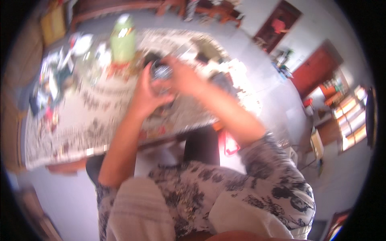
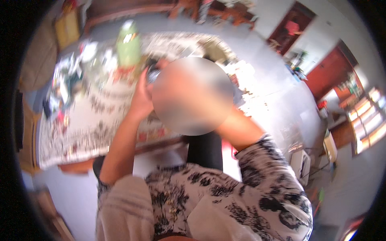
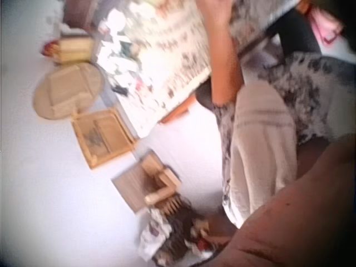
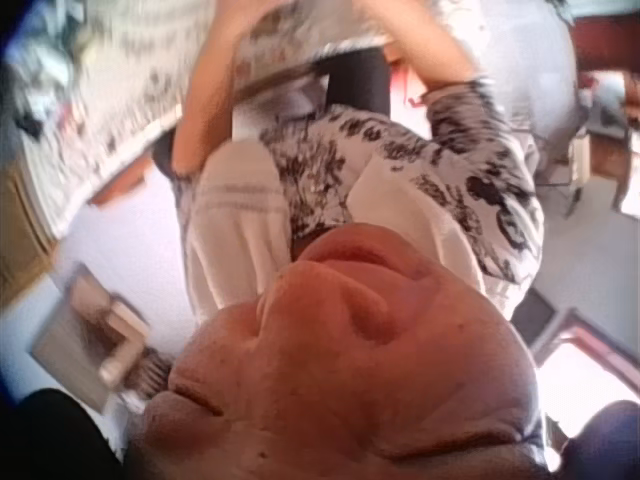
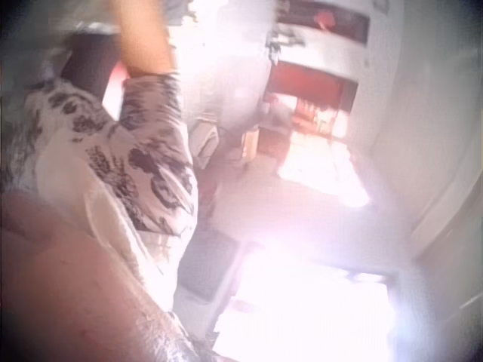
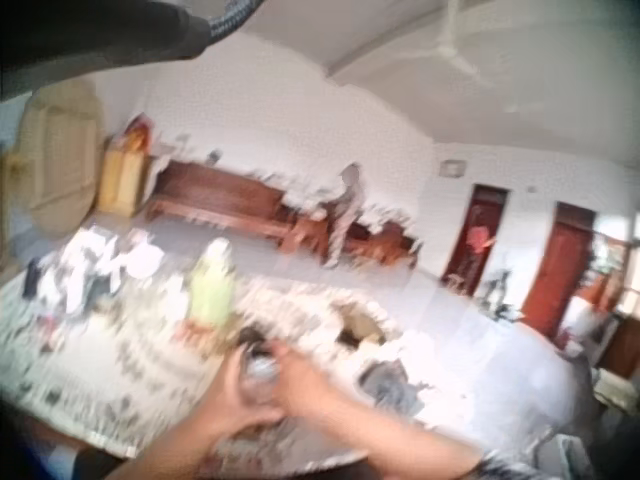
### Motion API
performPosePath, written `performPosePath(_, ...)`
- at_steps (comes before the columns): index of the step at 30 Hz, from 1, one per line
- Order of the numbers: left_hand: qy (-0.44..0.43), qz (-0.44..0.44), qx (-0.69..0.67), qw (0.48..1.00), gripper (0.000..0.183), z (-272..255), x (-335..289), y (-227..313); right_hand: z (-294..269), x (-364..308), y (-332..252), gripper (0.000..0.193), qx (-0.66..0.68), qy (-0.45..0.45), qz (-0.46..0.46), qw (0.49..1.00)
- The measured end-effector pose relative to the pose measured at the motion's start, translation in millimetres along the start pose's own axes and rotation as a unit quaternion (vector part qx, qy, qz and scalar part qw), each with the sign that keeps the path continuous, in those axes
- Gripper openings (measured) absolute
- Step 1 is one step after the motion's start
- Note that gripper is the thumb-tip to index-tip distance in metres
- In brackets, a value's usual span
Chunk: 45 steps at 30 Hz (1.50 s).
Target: The person scrubs a stainless steel thermos with a metal scouring pad while seated at a dining table. They repeatedly rub the exterior and lid of the thermos, rotating it to cover different areas, and continue the scrubbing motion throughout the clip.
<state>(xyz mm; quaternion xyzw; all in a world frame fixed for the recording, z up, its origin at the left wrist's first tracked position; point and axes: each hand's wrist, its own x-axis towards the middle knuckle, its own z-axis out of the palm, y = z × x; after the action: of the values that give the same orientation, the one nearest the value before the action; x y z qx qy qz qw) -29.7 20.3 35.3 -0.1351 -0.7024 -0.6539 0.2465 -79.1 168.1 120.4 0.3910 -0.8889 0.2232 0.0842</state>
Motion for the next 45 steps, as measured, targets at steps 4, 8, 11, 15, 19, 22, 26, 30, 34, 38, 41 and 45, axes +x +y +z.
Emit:
performPosePath(4, -0.021, -0.061, -0.034, 0.997, 0.12, -6.7, -5.3, 5.6, 11.4, 3.3, -37.1, 0.082, -0.077, 0.092, 0.071, 0.99)
performPosePath(8, -0.046, -0.024, -0.082, 0.995, 0.116, -2.4, -2.2, 15.8, -10.5, -2.4, -7.1, 0.072, 0.024, 0.039, -0.027, 0.999)
performPosePath(11, -0.057, -0.106, -0.15, 0.981, 0.112, 1.5, -4.0, 28.3, -27.8, -3.1, 10.3, 0.072, 0.051, -0.01, -0.075, 0.996)
performPosePath(15, -0.057, -0.095, -0.162, 0.981, 0.113, -2.3, -5.8, 19.5, -41.7, 4.3, 13.8, 0.072, 0.081, -0.064, -0.107, 0.989)
performPosePath(19, -0.022, -0.011, -0.015, 1.0, 0.119, -0.9, -12.9, 5.3, -19.9, 3.9, 32.8, 0.076, 0.119, -0.003, -0.119, 0.986)
performPosePath(22, 0.022, 0.059, 0.184, 0.981, 0.12, 19.9, -28.6, 25.9, 0.7, 6.8, 41.3, 0.08, 0.151, 0.059, -0.124, 0.979)
performPosePath(26, 0.159, 0.028, 0.277, 0.947, 0.114, 58.5, -34.9, 31.5, 8.1, -1.7, 15.1, 0.078, 0.238, 0.08, -0.028, 0.968)
performPosePath(30, 0.198, 0.137, 0.317, 0.917, 0.105, 65.4, -26.5, 16.3, 18.5, -6.0, 5.4, 0.076, 0.198, 0.146, -0.003, 0.969)
performPosePath(34, 0.195, 0.142, 0.304, 0.921, 0.099, 61.3, -22.1, 13.7, 8.9, -7.4, 3.0, 0.075, 0.161, 0.129, 0.02, 0.978)
performPosePath(38, 0.068, 0.155, 0.35, 0.921, 0.089, 23.5, -14.8, -15.2, 13.9, -6.6, -3.9, 0.079, 0.162, 0.12, -0.048, 0.978)
performPosePath(41, 0.136, 0.084, 0.087, 0.983, 0.083, 30.5, -22.2, -4.8, -18.9, -3.0, 9.1, 0.08, 0.247, -0.062, -0.05, 0.966)
performPosePath(45, 0.133, 0.064, 0.137, 0.98, 0.104, 26.7, -38.4, 2.9, -31.2, -9.8, 4.6, 0.075, 0.166, -0.032, 0.009, 0.986)
